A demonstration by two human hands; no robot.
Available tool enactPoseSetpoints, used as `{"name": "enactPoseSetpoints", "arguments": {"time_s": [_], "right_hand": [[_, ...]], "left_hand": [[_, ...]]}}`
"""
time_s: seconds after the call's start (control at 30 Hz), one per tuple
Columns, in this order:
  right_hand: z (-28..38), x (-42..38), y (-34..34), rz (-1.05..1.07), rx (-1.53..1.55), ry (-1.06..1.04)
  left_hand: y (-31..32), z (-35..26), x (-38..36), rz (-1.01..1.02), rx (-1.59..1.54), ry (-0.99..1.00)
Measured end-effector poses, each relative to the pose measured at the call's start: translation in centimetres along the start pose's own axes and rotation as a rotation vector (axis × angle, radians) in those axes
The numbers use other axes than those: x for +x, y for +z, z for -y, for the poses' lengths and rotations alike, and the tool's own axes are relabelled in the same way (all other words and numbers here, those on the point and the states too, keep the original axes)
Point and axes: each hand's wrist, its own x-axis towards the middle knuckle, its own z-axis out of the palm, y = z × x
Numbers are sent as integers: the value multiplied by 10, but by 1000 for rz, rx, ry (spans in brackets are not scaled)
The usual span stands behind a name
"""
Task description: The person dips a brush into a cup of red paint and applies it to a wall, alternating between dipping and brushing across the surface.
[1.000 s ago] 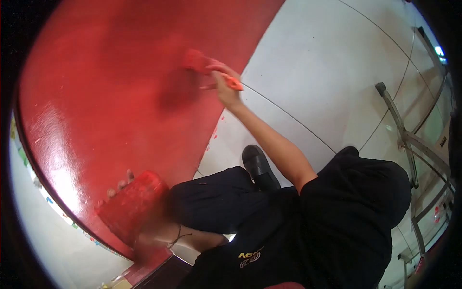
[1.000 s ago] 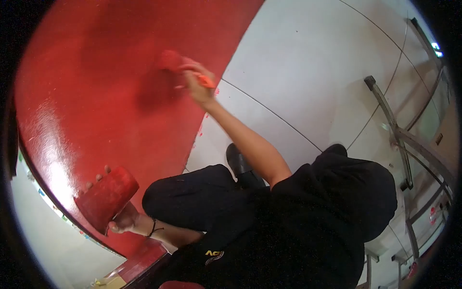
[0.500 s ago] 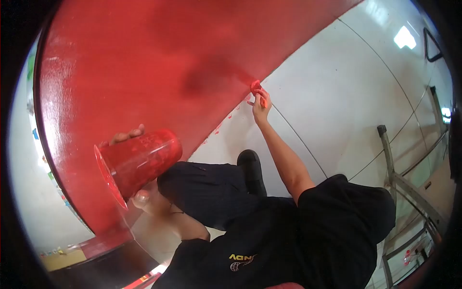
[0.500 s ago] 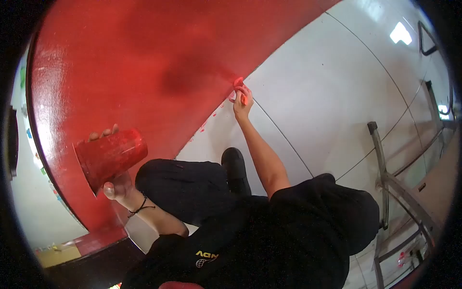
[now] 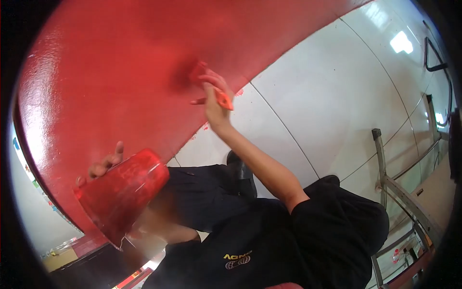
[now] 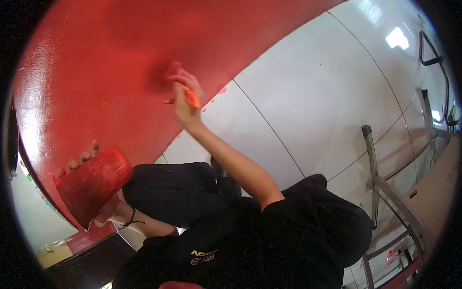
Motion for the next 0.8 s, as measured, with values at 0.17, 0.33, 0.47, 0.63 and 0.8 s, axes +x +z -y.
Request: {"name": "enactPoseSetpoints", "arguments": {"time_s": [0.17, 0.33, 0.47, 0.63, 0.8], "right_hand": [[44, 3, 68, 272, 63, -137], [23, 17, 24, 254, -250, -354], [-15, 24, -48, 40, -99, -234], [-62, 18, -135, -356, -213, 65], [-14, 29, -58, -161, -218, 154]], "left_hand": [[12, 21, 8, 59, -48, -115], [27, 19, 26, 91, 33, -120], [57, 12, 39, -63, 196, -68], [93, 9, 31, -134, 111, -439], [98, -1, 47, 273, 244, -408]]}}
